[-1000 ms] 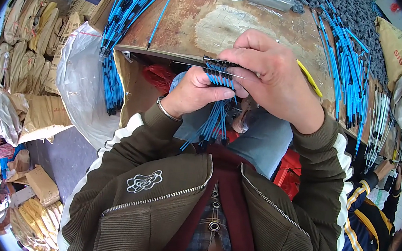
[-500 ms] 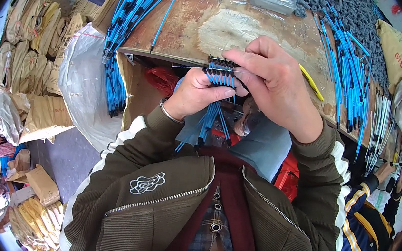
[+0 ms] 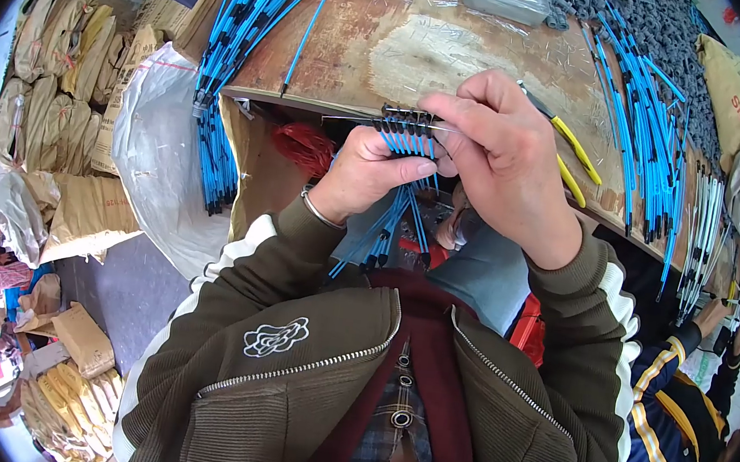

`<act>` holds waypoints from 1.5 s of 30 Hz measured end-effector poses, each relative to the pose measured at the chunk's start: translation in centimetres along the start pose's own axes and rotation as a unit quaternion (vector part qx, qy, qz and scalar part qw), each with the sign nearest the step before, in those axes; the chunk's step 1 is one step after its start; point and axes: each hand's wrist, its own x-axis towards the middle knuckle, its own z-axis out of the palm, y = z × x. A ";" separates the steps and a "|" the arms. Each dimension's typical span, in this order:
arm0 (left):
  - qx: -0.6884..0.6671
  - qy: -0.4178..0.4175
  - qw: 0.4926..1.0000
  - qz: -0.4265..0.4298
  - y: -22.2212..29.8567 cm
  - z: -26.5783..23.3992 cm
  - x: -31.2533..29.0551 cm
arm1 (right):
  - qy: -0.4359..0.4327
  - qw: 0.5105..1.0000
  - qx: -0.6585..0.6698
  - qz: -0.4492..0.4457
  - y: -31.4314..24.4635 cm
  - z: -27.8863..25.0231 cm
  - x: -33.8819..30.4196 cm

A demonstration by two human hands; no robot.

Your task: The person assembles blue plastic components into a central connector hub using pliers.

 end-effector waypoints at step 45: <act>0.112 0.021 0.993 -0.005 0.1 -0.3 -0.3 | -0.004 0.995 -0.092 -0.026 -0.8 -0.2 -0.2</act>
